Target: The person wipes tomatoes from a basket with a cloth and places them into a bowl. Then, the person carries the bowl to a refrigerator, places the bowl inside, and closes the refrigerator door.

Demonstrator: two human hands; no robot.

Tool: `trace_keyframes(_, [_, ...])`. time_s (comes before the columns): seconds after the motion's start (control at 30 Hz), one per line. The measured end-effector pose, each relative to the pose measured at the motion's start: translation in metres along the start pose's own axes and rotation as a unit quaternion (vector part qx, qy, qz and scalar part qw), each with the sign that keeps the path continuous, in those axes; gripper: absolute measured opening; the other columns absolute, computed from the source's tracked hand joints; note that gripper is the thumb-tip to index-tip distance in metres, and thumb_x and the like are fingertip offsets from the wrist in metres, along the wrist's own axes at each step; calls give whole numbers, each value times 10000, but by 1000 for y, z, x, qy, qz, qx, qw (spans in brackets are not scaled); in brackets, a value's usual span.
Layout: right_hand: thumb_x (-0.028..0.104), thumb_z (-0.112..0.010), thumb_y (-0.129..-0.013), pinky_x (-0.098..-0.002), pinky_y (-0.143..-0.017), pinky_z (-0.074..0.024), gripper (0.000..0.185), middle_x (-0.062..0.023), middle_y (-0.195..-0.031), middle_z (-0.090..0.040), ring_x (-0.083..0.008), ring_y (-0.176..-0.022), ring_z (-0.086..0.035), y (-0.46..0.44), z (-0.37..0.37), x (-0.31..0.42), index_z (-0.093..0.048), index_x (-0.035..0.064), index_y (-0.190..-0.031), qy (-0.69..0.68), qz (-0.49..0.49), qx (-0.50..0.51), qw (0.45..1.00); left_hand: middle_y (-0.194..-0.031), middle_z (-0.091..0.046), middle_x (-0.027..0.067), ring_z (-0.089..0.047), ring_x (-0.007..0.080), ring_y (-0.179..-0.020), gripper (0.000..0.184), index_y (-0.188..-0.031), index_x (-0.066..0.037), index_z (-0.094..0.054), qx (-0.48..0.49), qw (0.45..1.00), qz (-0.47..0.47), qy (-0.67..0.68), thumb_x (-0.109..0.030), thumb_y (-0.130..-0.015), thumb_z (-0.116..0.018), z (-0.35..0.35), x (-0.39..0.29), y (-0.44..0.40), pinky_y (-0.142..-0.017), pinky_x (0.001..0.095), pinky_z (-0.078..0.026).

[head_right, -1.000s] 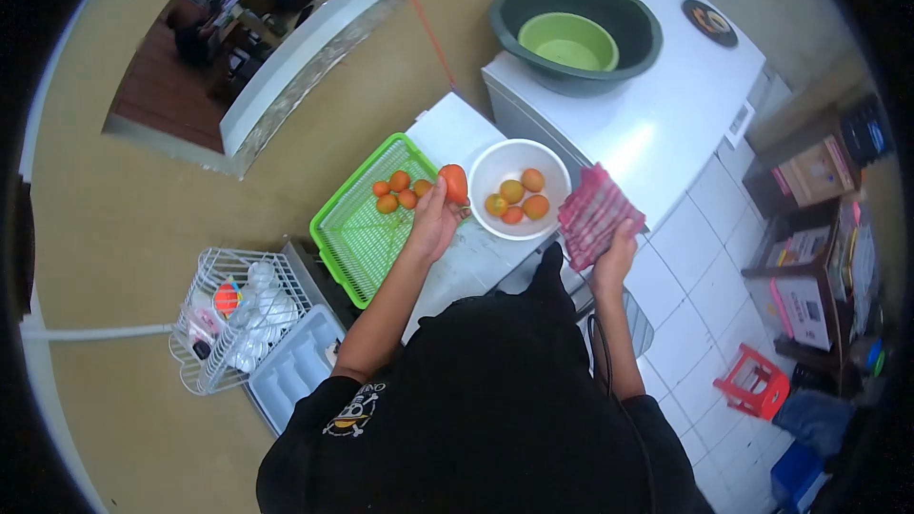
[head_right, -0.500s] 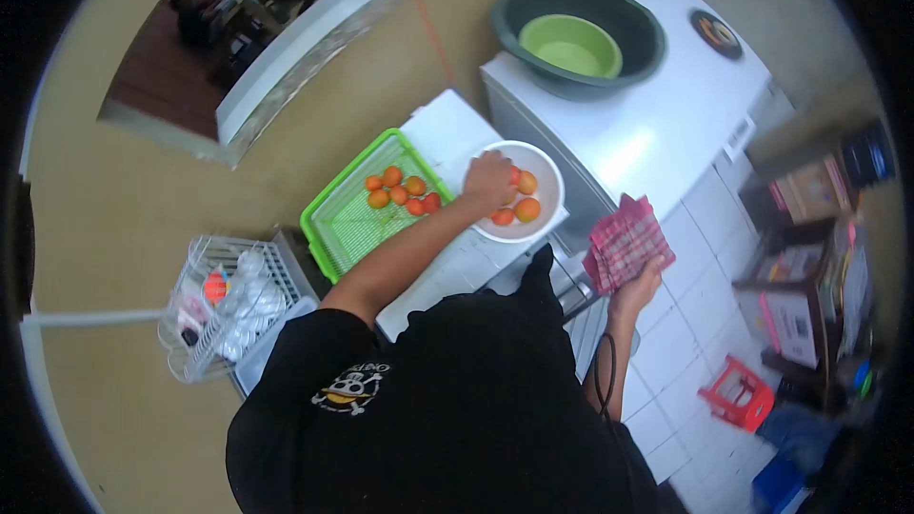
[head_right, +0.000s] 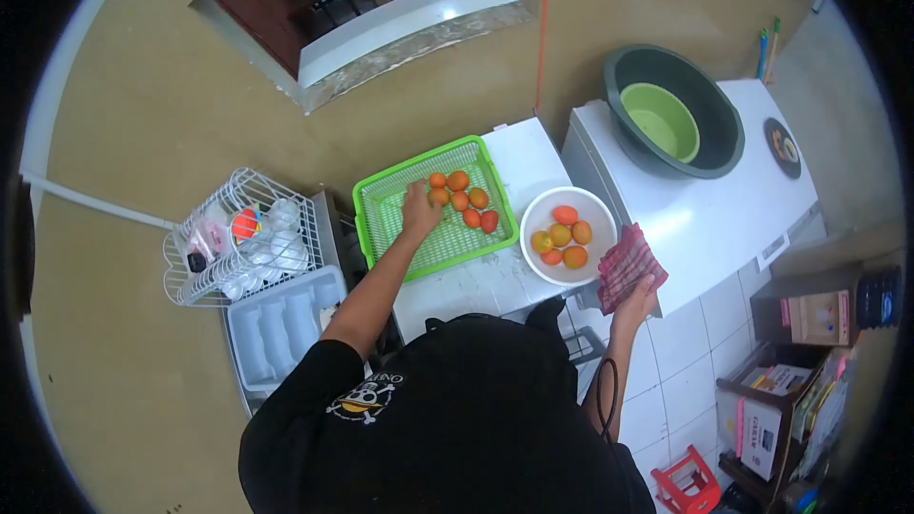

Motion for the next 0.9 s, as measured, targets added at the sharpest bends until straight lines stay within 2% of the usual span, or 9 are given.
trace_keyframes(0.23, [410, -390, -974, -283, -762, -462, 477, -89, -940, -601, -143, -825, -566, 0, -11, 8, -519, -38, -1074, 15, 5, -1, 1000, -1170, -451, 114, -474, 304, -1081, 656, -1232, -113, -390, 117, 988, -3, -99, -338, -722, -736, -20, 1, -5, -848, 509, -424])
trace_keyframes(0.47, [415, -383, -975, -298, -806, -456, 484, -100, -994, -589, -163, -888, -571, 10, -11, 12, -507, -34, -1105, 7, -20, -18, 1000, -1053, -499, 134, -528, 342, -1000, 587, -1103, -92, -440, 113, 990, -39, -80, -182, -644, -794, -17, 13, 4, -797, 483, -456])
trace_keyframes(0.6, [445, -400, -961, -314, -865, -449, 526, -132, -1081, -569, -189, -964, -568, 15, -17, 22, -469, -37, -1158, -9, -54, -22, 998, -968, -581, 165, -595, 311, -862, 401, -1087, -59, -429, 7, 994, -54, 94, -142, -778, -670, -1, 10, 10, -732, 428, -474])
trace_keyframes(0.67, [479, -423, -944, -330, -921, -431, 582, -162, -1177, -540, -215, -1044, -555, 18, -26, 23, -442, -39, -1208, -36, -47, 9, 998, -939, -602, 137, -600, 229, -773, 282, -1094, -64, -436, 91, 866, 232, 434, -247, -896, -520, 13, -1, 21, -673, 358, -464])
trace_keyframes(0.7, [474, -418, -947, -340, -925, -429, 580, -157, -1187, -539, -217, -1050, -554, 22, -38, 27, -443, -39, -1215, -35, -32, 38, 998, -891, -605, 93, -564, 160, -662, 322, -1087, -74, -458, 115, 814, 225, 523, -356, -946, -396, 21, -15, 31, -608, 298, -437])
trace_keyframes(0.77, [470, -413, -950, -350, -930, -427, 578, -153, -1197, -537, -218, -1057, -552, 44, -74, 39, -445, -38, -1222, -32, -19, 63, 997, -826, -602, 77, -551, 144, -646, 321, -1021, -94, -493, 219, 636, 200, 712, -388, -927, -410, 45, -67, 56, -580, 250, -414])
trace_keyframes(0.83, [315, -383, -969, -411, -991, -368, 440, -155, -1298, -478, -280, -1187, -478, 88, -135, 67, -463, -14, -1249, -125, 152, 339, 920, -820, -612, 50, -518, 139, -601, 369, -1011, -94, -511, 224, 573, 216, 758, -435, -928, -395, 55, -113, 81, -579, 262, -401])
trace_keyframes(0.87, [312, -404, -949, -448, -1028, -306, 450, -155, -1351, -419, -318, -1247, -401, 107, -154, 79, -446, 20, -1288, 56, 299, 391, 869, -868, -612, 46, -539, 149, -671, 389, -1042, -91, -510, 332, 396, 131, 846, -444, -935, -385, 39, -120, 93, -629, 285, -423])
trace_keyframes(0.9, [309, -425, -929, -485, -1065, -245, 473, -155, -1405, -361, -357, -1306, -325, 125, -170, 84, -428, 54, -1327, 235, 424, 422, 766, -945, -597, 45, -548, 155, -793, 397, -1084, -87, -508, 252, 436, 199, 841, -435, -946, -377, 60, -146, 110, -713, 307, -440])
Point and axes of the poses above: each hand's wrist, its own y-axis away from the middle knuckle, its own z-axis out of the back of the hand, x = y × z, the point moved 4 cm from there along -y, towards the middle knuckle
